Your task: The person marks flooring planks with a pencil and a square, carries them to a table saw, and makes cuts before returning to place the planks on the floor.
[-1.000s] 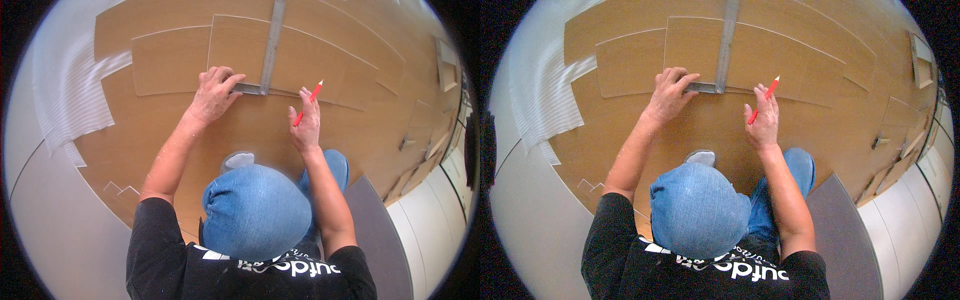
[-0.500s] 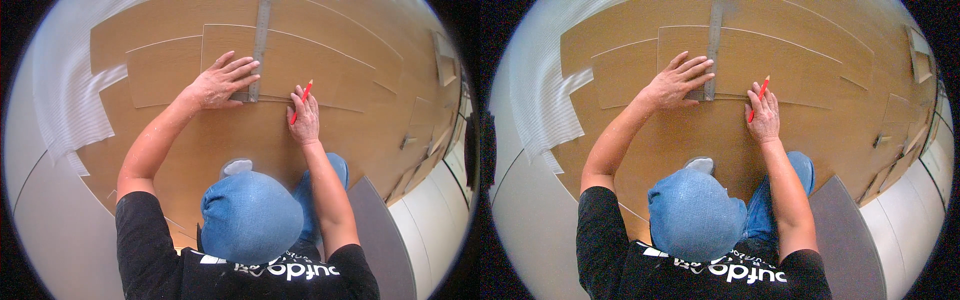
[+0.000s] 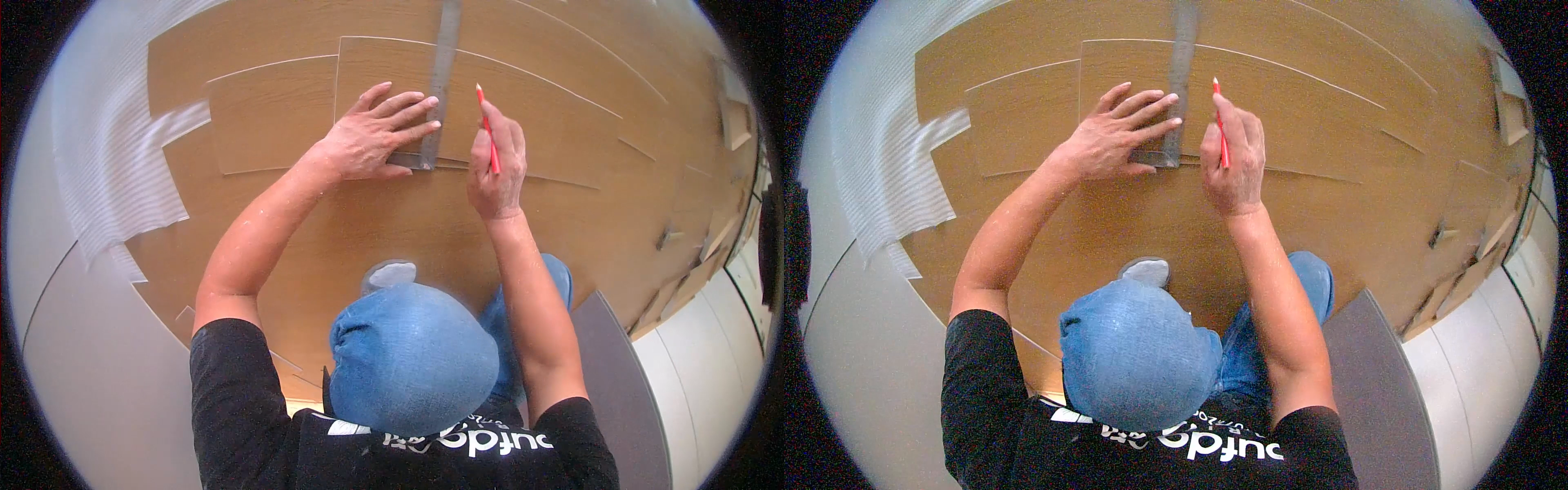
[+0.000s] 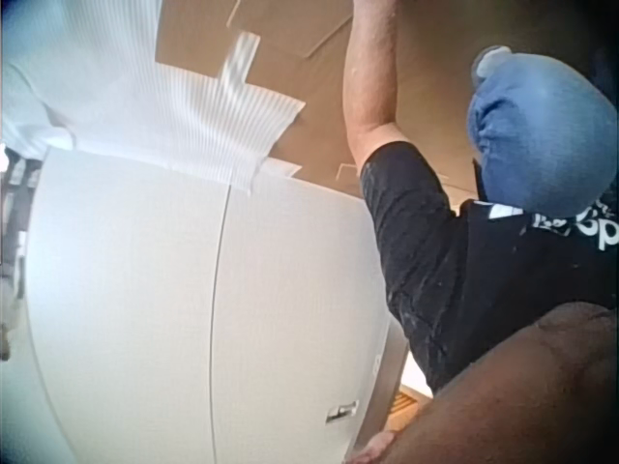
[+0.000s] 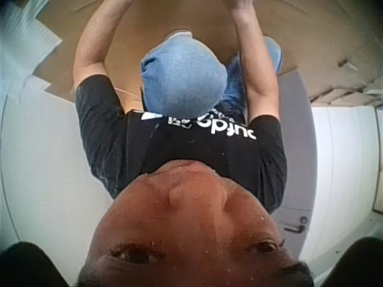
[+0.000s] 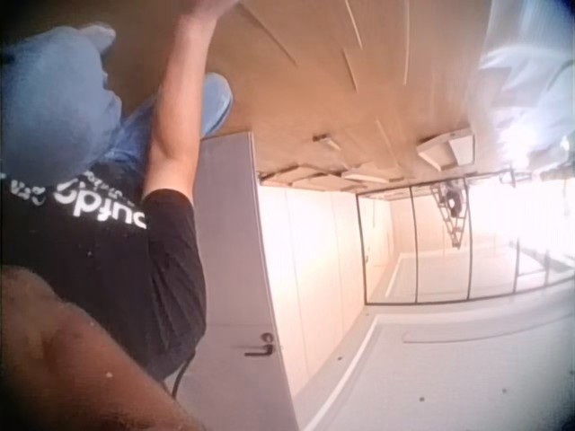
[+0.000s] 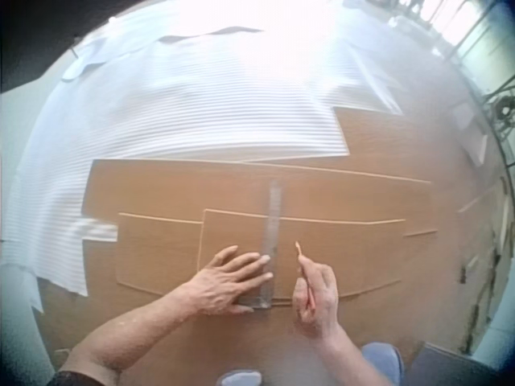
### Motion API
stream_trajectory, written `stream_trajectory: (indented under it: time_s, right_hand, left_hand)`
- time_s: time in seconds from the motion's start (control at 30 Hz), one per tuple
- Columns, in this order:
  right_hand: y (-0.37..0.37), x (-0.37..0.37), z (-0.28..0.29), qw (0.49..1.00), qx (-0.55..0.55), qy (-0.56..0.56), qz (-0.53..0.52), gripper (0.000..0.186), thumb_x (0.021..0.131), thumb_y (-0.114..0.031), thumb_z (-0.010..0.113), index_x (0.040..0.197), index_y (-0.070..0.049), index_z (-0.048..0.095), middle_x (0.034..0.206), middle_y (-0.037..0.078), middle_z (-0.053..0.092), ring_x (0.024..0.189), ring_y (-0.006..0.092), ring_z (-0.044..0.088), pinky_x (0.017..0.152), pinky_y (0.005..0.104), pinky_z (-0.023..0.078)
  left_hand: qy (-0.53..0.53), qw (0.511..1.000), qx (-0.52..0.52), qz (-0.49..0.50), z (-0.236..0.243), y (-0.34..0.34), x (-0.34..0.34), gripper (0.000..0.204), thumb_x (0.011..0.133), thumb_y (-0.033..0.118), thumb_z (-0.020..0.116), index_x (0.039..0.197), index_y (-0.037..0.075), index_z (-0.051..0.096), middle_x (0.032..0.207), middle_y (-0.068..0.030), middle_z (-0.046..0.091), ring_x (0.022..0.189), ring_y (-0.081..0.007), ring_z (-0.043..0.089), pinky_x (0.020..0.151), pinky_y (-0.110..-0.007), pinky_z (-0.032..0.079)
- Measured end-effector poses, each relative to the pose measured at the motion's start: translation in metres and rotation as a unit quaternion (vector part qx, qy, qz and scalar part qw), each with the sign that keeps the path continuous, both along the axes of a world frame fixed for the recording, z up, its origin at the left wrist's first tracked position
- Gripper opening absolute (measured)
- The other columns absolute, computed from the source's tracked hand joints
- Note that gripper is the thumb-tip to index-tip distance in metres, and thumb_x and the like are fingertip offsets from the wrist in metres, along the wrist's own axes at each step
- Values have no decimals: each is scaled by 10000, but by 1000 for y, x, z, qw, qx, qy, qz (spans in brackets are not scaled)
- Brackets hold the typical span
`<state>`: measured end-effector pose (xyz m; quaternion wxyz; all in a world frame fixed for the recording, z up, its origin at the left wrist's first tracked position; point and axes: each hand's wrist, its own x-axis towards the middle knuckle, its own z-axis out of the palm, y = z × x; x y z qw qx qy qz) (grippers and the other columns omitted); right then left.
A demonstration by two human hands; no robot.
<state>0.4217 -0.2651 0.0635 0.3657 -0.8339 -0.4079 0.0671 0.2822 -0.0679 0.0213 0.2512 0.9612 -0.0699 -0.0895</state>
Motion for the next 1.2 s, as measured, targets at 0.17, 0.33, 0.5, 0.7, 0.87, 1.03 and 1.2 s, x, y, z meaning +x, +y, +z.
stream_trajectory:
  time_s: [0.17, 0.33, 0.5, 0.7, 0.87, 1.03, 1.2]
  right_hand:
    - [31, 7, -8, 996, 39, 62, -50, 290, 985, -156, 558, 1235, -24, 620, 992, 171, 686, 924, 347, 666, 835, 435, 534]
    - [39, 7, -15, 992, 17, 90, -84, 309, 1037, -219, 537, 1255, -23, 636, 1071, 153, 726, 1013, 259, 704, 880, 367, 547]
    - [45, 12, -18, 995, 6, 55, -79, 309, 1032, -222, 546, 1250, -24, 642, 1078, 159, 730, 1008, 261, 711, 870, 368, 553]
    - [53, 19, -17, 997, 7, 49, -65, 303, 965, -186, 574, 1217, -33, 644, 1026, 195, 709, 962, 380, 685, 849, 452, 554]
    - [40, 16, 0, 999, -35, -19, -9, 291, 917, -141, 593, 1178, -33, 662, 987, 198, 707, 910, 368, 686, 811, 451, 557]
    - [-42, -54, 25, 978, -173, 106, 40, 218, 869, -120, 612, 1056, -47, 696, 866, 195, 699, 816, 355, 683, 768, 442, 564]
    - [-83, -23, 47, 989, -25, 141, -34, 272, 992, -125, 554, 1237, -54, 649, 1024, 153, 737, 965, 234, 717, 847, 358, 560]
  left_hand:
    - [-6, 1000, -3, 4, -2, -2, 1, 945, 746, 542, 772, 1557, 286, 360, 1667, -4, 240, 1513, -213, 254, 1243, -503, 126]
    - [2, 1000, 5, 4, -2, -2, 2, 944, 752, 548, 764, 1561, 292, 351, 1668, 0, 240, 1513, -211, 255, 1242, -510, 126]
    - [3, 1000, 20, -2, -5, -2, 2, 917, 770, 541, 754, 1558, 292, 357, 1664, -5, 252, 1512, -214, 259, 1241, -514, 126]
    - [-13, 1000, 12, 3, -5, -3, 3, 890, 788, 539, 739, 1553, 280, 365, 1657, -9, 268, 1505, -219, 275, 1237, -522, 128]
    - [-12, 1000, 2, 4, -2, -5, 5, 884, 781, 521, 750, 1541, 251, 390, 1655, -14, 271, 1504, -225, 278, 1241, -510, 125]
    - [-8, 1000, 0, 3, -3, -6, 4, 878, 773, 496, 757, 1536, 244, 402, 1654, -22, 276, 1516, -227, 252, 1249, -497, 116]
    - [0, 1000, 22, 8, -4, -4, 1, 896, 761, 483, 772, 1537, 236, 399, 1654, -36, 271, 1528, -224, 226, 1254, -492, 115]
